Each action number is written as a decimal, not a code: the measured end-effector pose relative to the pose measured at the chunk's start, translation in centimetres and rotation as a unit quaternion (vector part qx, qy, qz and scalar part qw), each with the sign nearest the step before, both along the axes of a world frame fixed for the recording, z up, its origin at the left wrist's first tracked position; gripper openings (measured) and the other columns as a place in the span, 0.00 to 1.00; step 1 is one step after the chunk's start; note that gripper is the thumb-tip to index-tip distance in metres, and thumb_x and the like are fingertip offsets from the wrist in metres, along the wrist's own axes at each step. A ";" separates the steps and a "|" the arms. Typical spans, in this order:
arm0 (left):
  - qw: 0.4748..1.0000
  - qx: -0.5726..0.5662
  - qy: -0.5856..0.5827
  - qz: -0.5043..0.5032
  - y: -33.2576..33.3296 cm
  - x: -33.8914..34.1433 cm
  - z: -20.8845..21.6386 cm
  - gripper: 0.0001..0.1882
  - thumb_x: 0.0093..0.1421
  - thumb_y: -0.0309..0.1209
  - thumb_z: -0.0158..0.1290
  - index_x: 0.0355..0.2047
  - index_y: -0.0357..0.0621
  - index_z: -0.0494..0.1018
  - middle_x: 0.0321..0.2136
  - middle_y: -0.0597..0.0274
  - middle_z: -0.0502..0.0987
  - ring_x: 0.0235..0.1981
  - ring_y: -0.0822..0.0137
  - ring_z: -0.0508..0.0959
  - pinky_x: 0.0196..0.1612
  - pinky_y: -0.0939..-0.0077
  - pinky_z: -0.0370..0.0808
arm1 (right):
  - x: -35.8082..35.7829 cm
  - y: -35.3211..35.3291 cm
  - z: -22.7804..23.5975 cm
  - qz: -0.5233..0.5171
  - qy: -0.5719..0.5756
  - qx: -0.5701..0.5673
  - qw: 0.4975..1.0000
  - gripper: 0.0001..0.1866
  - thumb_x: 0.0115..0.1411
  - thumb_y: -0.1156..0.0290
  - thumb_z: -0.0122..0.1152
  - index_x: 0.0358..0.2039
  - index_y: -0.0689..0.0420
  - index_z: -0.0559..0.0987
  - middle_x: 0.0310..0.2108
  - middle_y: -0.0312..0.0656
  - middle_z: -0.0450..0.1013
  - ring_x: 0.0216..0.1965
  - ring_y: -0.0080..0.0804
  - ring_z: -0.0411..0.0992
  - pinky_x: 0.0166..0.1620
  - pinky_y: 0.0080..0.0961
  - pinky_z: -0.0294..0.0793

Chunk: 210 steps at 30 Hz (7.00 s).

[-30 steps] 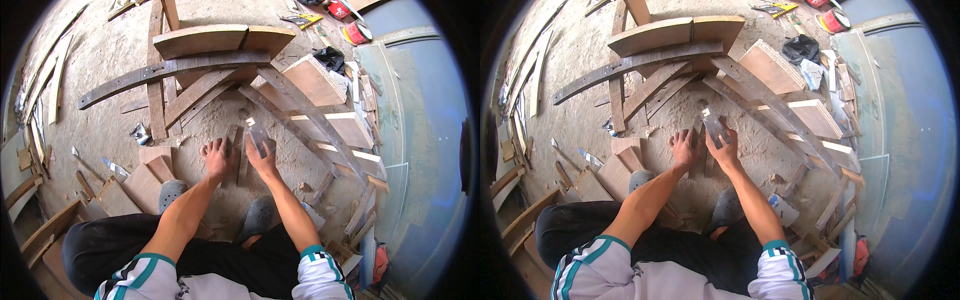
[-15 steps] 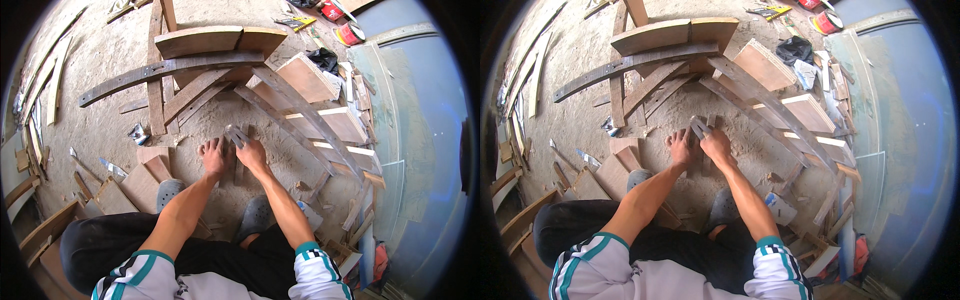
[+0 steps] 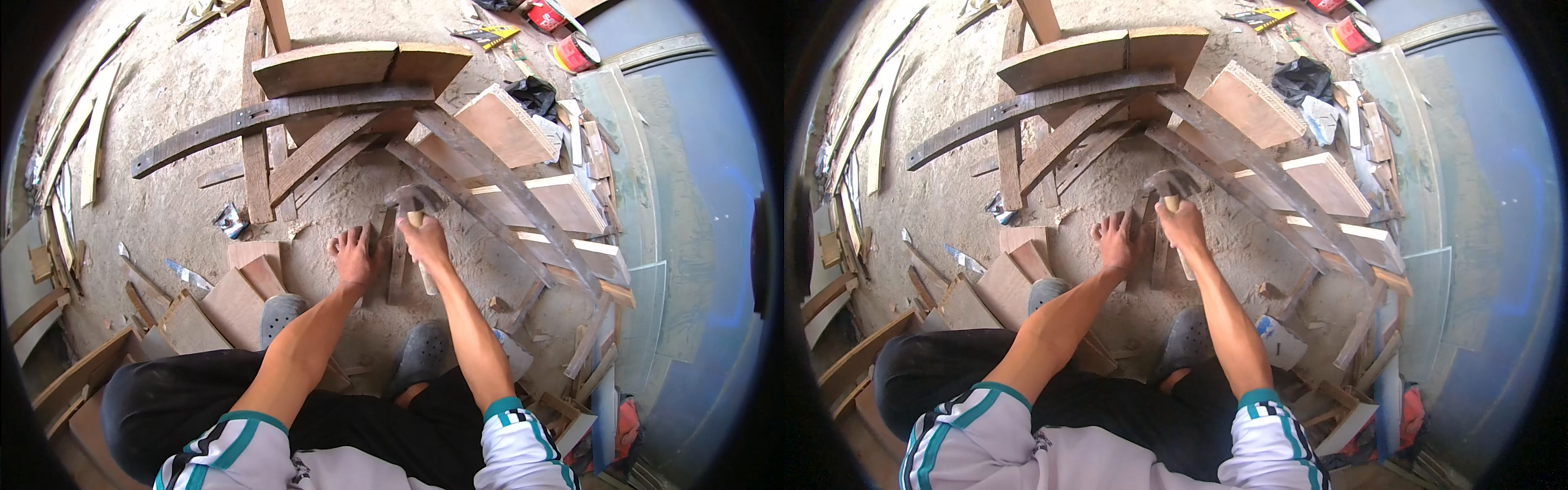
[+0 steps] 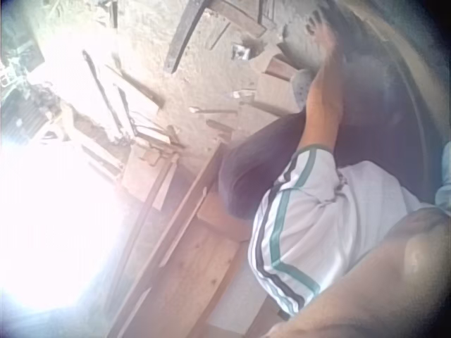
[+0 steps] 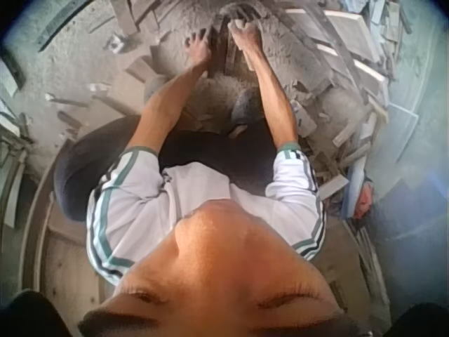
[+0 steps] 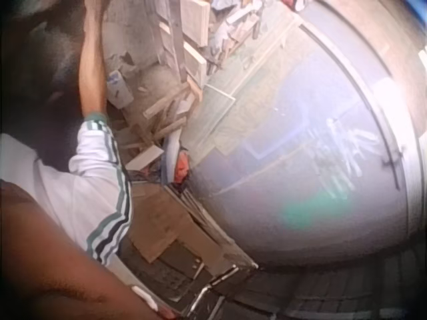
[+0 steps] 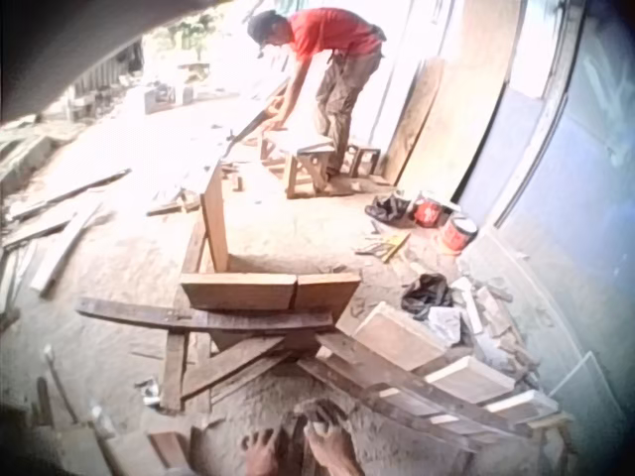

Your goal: The person sits on the floor and uses a hammer to repeatedly strike a small piece of wood placed on a larger wooden structure. The person adjusts the wood's position and continues hammering throughout the clip.

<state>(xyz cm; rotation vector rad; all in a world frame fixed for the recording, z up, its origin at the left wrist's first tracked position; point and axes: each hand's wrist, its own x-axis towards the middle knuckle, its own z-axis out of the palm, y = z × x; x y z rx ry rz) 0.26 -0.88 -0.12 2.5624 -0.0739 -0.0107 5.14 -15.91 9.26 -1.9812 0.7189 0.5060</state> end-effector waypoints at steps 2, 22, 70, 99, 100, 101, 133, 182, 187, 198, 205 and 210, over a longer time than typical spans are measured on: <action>1.000 -0.010 -0.007 0.003 -0.1 0.1 0.3 0.29 0.52 0.44 0.57 0.54 0.53 0.69 0.45 0.60 0.71 0.50 0.57 0.68 0.57 0.52 0.55 | 0.9 -1.1 1.2 -0.067 -0.003 0.146 0.987 0.14 0.58 0.64 0.61 0.21 0.58 0.71 0.13 0.32 0.65 0.10 0.22 0.63 0.11 0.25 0.62; 1.000 -0.003 -0.012 0.005 0.1 0.1 0.5 0.28 0.53 0.43 0.57 0.54 0.51 0.70 0.44 0.59 0.71 0.50 0.56 0.68 0.56 0.51 0.55 | 1.1 -1.6 2.4 0.006 -0.031 0.085 0.996 0.16 0.57 0.63 0.63 0.20 0.54 0.69 0.12 0.30 0.61 0.09 0.19 0.59 0.11 0.23 0.58; 1.000 0.000 -0.014 0.007 -0.3 -0.1 -0.5 0.32 0.53 0.44 0.57 0.58 0.49 0.67 0.44 0.57 0.70 0.50 0.57 0.67 0.57 0.50 0.52 | 2.7 -1.7 2.6 0.128 -0.141 -0.127 0.973 0.20 0.54 0.56 0.60 0.27 0.65 0.78 0.19 0.52 0.75 0.24 0.43 0.78 0.26 0.32 0.75; 0.999 0.003 -0.029 0.025 -1.0 0.1 -0.3 0.31 0.50 0.43 0.57 0.54 0.50 0.70 0.44 0.60 0.71 0.50 0.58 0.68 0.56 0.50 0.53 | 0.0 -0.1 -0.4 0.209 -0.181 -0.210 0.938 0.11 0.54 0.63 0.59 0.29 0.59 0.80 0.24 0.54 0.76 0.27 0.56 0.75 0.30 0.43 0.76; 0.999 0.004 -0.028 0.026 -0.9 0.1 -0.3 0.30 0.50 0.44 0.57 0.54 0.50 0.70 0.44 0.60 0.71 0.50 0.58 0.68 0.56 0.50 0.53 | 0.4 0.2 0.1 0.245 -0.108 -0.258 0.928 0.09 0.54 0.65 0.60 0.30 0.57 0.80 0.24 0.54 0.76 0.27 0.56 0.75 0.30 0.43 0.76; 0.999 0.006 -0.027 0.026 -0.9 0.1 -0.3 0.30 0.50 0.44 0.57 0.54 0.50 0.70 0.44 0.60 0.71 0.50 0.58 0.68 0.56 0.50 0.53 | 0.3 0.4 0.8 0.206 -0.077 -0.255 0.942 0.07 0.53 0.68 0.60 0.32 0.55 0.80 0.25 0.53 0.77 0.27 0.55 0.75 0.30 0.42 0.77; 0.771 -0.582 0.258 0.001 -0.8 5.6 3.8 0.24 0.63 0.41 0.39 0.44 0.35 0.76 0.28 0.55 0.77 0.29 0.61 0.75 0.36 0.67 0.73 | -7.9 -3.1 -2.8 -0.090 0.055 -0.180 0.978 0.18 0.55 0.57 0.61 0.38 0.59 0.79 0.39 0.53 0.77 0.43 0.52 0.75 0.45 0.42 0.73; 0.976 0.165 0.068 -0.128 5.1 3.4 2.1 0.36 0.66 0.51 0.37 0.68 0.45 0.48 0.69 0.53 0.47 0.71 0.56 0.45 0.70 0.53 0.40 | 0.4 0.6 5.3 0.090 -0.290 -0.007 0.953 0.14 0.58 0.62 0.57 0.27 0.61 0.78 0.17 0.45 0.73 0.20 0.33 0.73 0.27 0.32 0.71; 0.974 0.173 0.066 -0.133 4.6 3.9 2.4 0.36 0.67 0.50 0.38 0.68 0.45 0.47 0.69 0.54 0.46 0.71 0.56 0.44 0.70 0.54 0.40 | 0.8 0.8 0.0 0.169 -0.028 -0.102 0.980 0.19 0.56 0.58 0.58 0.32 0.66 0.79 0.22 0.55 0.75 0.26 0.46 0.78 0.30 0.37 0.75; 0.977 0.150 0.060 -0.138 4.8 3.4 2.2 0.35 0.66 0.48 0.38 0.68 0.42 0.48 0.69 0.53 0.46 0.71 0.55 0.44 0.70 0.52 0.40 | -0.1 0.0 2.8 0.128 -0.212 -0.026 0.969 0.14 0.57 0.62 0.56 0.29 0.61 0.78 0.21 0.52 0.75 0.26 0.41 0.77 0.28 0.35 0.72; 0.976 0.160 0.074 -0.126 5.5 2.9 1.4 0.37 0.66 0.51 0.38 0.69 0.46 0.46 0.70 0.55 0.45 0.71 0.57 0.43 0.70 0.53 0.38 | 1.4 0.6 4.8 0.127 -0.159 -0.024 0.979 0.15 0.55 0.60 0.56 0.31 0.62 0.77 0.21 0.51 0.74 0.24 0.45 0.74 0.29 0.39 0.72; 0.975 0.155 0.078 -0.138 4.8 3.3 2.3 0.37 0.66 0.51 0.38 0.69 0.46 0.45 0.70 0.56 0.44 0.71 0.58 0.42 0.70 0.53 0.38 | -0.1 0.4 3.0 0.053 -0.276 0.034 0.959 0.14 0.58 0.62 0.54 0.29 0.61 0.76 0.19 0.46 0.72 0.21 0.38 0.71 0.27 0.37 0.70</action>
